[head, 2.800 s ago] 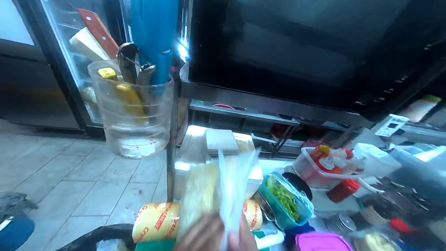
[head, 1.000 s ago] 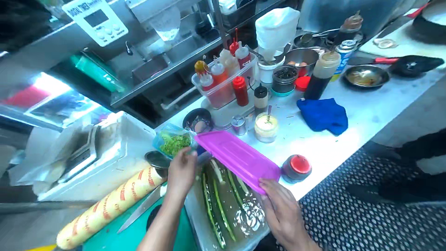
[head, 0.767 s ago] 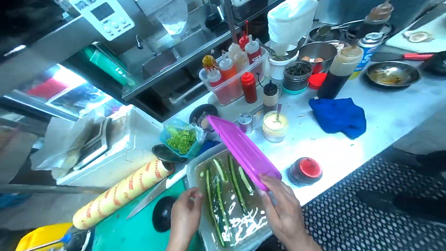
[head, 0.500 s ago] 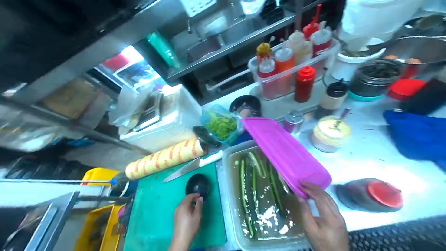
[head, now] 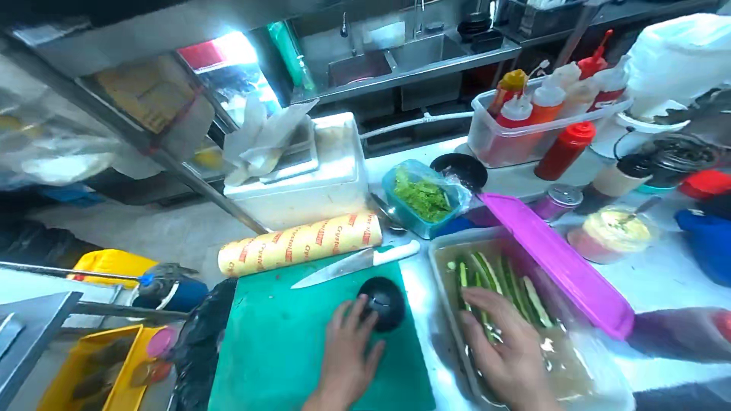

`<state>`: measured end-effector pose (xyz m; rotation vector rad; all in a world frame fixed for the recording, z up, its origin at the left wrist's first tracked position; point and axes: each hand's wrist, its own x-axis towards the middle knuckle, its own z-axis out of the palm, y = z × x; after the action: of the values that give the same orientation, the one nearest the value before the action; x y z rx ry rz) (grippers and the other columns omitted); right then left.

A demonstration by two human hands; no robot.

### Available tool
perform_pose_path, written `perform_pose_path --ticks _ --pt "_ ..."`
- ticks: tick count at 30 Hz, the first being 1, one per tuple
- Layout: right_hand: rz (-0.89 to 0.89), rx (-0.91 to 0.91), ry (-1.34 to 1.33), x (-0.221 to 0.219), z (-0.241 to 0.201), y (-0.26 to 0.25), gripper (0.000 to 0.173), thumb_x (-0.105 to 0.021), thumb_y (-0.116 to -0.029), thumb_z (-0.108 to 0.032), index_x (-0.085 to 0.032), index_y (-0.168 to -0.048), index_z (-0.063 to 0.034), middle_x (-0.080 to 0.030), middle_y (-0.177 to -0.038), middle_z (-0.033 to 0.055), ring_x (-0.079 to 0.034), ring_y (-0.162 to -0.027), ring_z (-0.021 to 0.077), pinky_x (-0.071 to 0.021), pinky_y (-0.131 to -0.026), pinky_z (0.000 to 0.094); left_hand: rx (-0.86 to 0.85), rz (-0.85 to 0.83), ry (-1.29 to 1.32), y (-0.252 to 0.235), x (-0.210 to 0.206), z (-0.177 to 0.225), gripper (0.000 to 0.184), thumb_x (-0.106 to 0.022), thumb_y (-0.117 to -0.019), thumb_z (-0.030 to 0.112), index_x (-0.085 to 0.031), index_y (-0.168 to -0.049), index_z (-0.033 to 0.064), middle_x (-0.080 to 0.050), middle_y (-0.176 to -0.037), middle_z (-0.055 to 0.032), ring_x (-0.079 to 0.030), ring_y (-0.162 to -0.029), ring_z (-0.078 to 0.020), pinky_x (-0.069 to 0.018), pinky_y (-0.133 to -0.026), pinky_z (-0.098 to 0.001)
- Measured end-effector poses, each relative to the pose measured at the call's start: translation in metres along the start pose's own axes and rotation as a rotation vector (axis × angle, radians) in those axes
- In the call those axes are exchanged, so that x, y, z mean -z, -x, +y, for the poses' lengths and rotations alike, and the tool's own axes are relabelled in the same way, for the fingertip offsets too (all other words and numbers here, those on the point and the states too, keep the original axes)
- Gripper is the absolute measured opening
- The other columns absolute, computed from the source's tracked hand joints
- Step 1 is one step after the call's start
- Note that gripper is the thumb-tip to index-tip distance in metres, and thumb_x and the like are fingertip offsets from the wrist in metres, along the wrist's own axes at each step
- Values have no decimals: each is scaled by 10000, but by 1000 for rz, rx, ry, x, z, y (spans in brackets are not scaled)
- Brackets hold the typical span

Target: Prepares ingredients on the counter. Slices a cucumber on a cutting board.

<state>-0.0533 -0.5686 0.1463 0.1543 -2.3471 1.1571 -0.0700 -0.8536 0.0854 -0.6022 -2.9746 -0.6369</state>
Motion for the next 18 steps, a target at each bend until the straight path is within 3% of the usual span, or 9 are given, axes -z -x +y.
perform_pose_path --ticks 3,5,6,8,10,12,14,16,18 --pt "-406 -153 72 -80 -13 -51 330 -564 -1003 -210 -696 -1276 -80 -661 -1349 87 -616 -1273 206 -514 -1084 435 -249 -11 -27 0 -13 -23 199 -638 -948 242 -763 -1102 251 -716 -1235 33 -473 -1407 -365 -311 -1116 -728" --pt "-620 -237 269 -127 -7 -85 408 -566 -996 -150 -619 -1399 -109 -570 -1479 86 -519 -1391 242 -436 -1153 496 -247 -11 158 4 -2 -45 229 -536 -1013 219 -753 -1083 196 -734 -1150 16 -553 -1336 -272 -332 -1157 -635" --pt "-702 -243 397 -146 -1 -95 480 -581 -977 -129 -569 -1457 -131 -520 -1532 86 -458 -1444 269 -395 -1174 544 -154 -62 363 10 11 -56 269 -516 -1040 223 -740 -1151 123 -724 -1189 -39 -583 -1305 -230 -387 -1168 -525" --pt "-794 -233 594 -172 6 -96 603 -618 -929 -111 -500 -1520 -153 -500 -1543 120 -387 -1478 363 -280 -1175 694 205 -116 924 23 43 -79 292 -561 -1018 156 -679 -1237 2 -702 -1214 -104 -666 -1157 -186 -550 -1028 -385" --pt "-823 -221 682 -182 0 -85 577 -656 -902 -104 -549 -1469 -129 -577 -1422 186 -467 -1380 448 -218 -1142 783 523 -46 1282 31 70 -106 285 -570 -1003 77 -631 -1264 -21 -708 -1174 -144 -709 -1046 -260 -613 -903 -459" --pt "-890 -214 713 -181 -15 -70 498 -641 -912 -109 -587 -1407 -102 -619 -1347 199 -525 -1320 447 -189 -1151 789 537 39 1223 37 89 -135 275 -566 -986 40 -643 -1243 -16 -724 -1123 -120 -713 -1006 -226 -612 -883 -422" --pt "-963 -245 723 -172 -29 -45 482 -573 -957 -136 -546 -1438 -116 -602 -1366 189 -545 -1313 411 -335 -1125 708 466 102 1027 41 104 -155 258 -575 -979 53 -663 -1215 -4 -734 -1085 -79 -711 -983 -159 -605 -873 -352" --pt "-944 -290 671 -158 -41 -12 492 -528 -982 -154 -513 -1473 -140 -598 -1351 194 -603 -1233 391 -518 -982 595 445 156 879 41 110 -163 243 -587 -977 100 -680 -1184 15 -734 -1065 -56 -706 -959 -119 -603 -854 -314" --pt "-857 -351 579 -138 -50 22 501 -518 -992 -204 -507 -1492 -174 -604 -1329 174 -671 -1106 345 -595 -856 519 409 226 808 38 106 -169 236 -586 -974 128 -692 -1157 23 -733 -1062 -51 -705 -951 -105 -605 -846 -298"
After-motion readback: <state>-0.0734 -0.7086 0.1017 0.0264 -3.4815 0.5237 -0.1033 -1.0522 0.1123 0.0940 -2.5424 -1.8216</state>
